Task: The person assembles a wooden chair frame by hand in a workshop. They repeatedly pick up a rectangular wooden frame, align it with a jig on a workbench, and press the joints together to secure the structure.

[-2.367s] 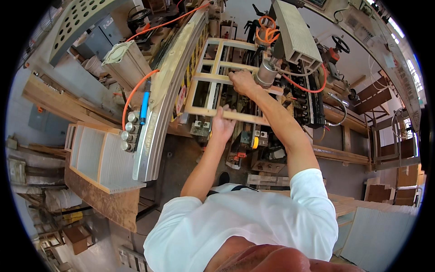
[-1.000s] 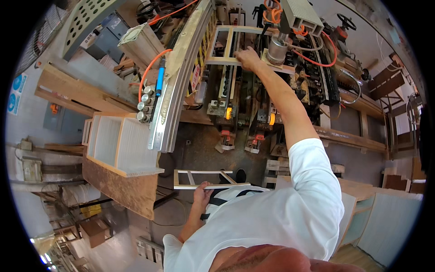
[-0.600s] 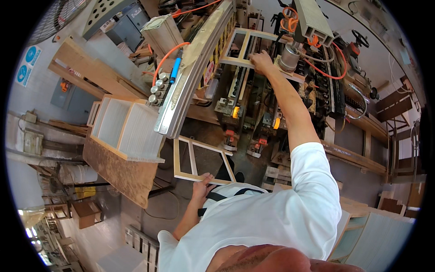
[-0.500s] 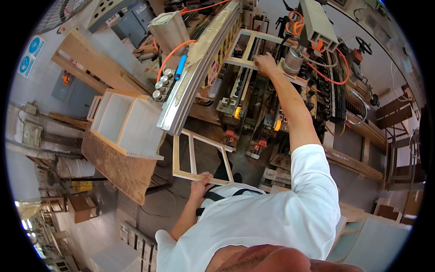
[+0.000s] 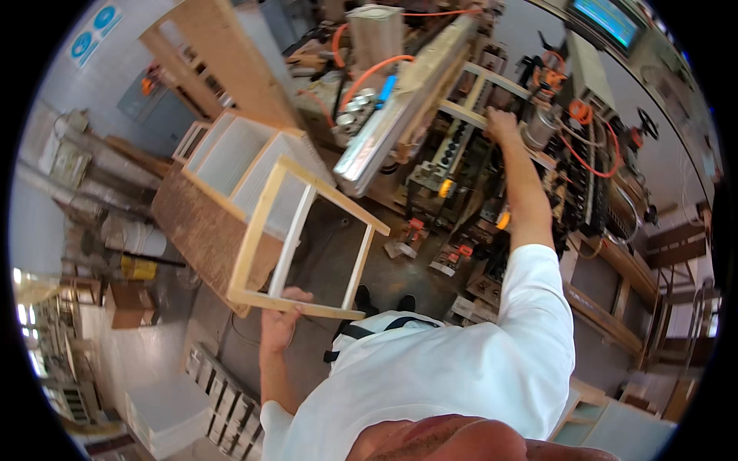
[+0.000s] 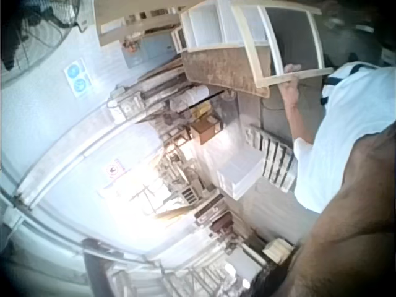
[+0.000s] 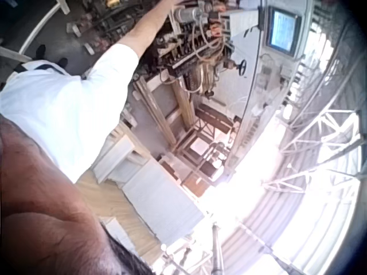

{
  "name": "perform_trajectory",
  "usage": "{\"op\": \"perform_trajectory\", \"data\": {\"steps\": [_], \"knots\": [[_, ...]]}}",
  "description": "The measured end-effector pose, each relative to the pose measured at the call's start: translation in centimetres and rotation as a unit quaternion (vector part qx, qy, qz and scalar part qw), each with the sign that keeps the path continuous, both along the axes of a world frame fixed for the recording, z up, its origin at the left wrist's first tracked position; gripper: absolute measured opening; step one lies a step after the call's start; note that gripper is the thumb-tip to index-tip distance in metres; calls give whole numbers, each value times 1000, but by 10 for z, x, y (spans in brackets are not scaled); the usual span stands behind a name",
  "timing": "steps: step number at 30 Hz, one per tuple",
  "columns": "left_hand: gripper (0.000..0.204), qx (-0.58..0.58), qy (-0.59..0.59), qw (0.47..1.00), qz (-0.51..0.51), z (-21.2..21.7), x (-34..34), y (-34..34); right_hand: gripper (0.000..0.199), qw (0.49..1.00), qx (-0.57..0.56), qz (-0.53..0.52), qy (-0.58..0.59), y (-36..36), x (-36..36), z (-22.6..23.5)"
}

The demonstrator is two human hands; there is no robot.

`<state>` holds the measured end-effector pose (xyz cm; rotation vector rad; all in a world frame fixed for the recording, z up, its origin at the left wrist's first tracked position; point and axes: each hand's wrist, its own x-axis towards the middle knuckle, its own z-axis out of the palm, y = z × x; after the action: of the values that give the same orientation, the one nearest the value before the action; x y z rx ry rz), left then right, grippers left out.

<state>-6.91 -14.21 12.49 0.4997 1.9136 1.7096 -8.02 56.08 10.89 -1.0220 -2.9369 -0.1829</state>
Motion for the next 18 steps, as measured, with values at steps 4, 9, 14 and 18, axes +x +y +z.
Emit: {"op": "perform_trajectory", "data": {"steps": [4, 9, 14, 18], "knots": [[46, 114, -32, 982, 145, 24, -50, -50, 54, 977, -36, 32, 206, -37, 6, 11], [50, 259, -45, 952, 159, 27, -162, -98, 41, 885, -135, 54, 442, -146, 24, 4], [46, 293, -53, 951, 85, 21, -310, -105, 31, 818, -281, 7, 501, -261, 56, -40], [50, 149, -76, 981, 101, 9, -402, -89, 31, 846, -304, -51, 436, -343, 89, -87]]}}
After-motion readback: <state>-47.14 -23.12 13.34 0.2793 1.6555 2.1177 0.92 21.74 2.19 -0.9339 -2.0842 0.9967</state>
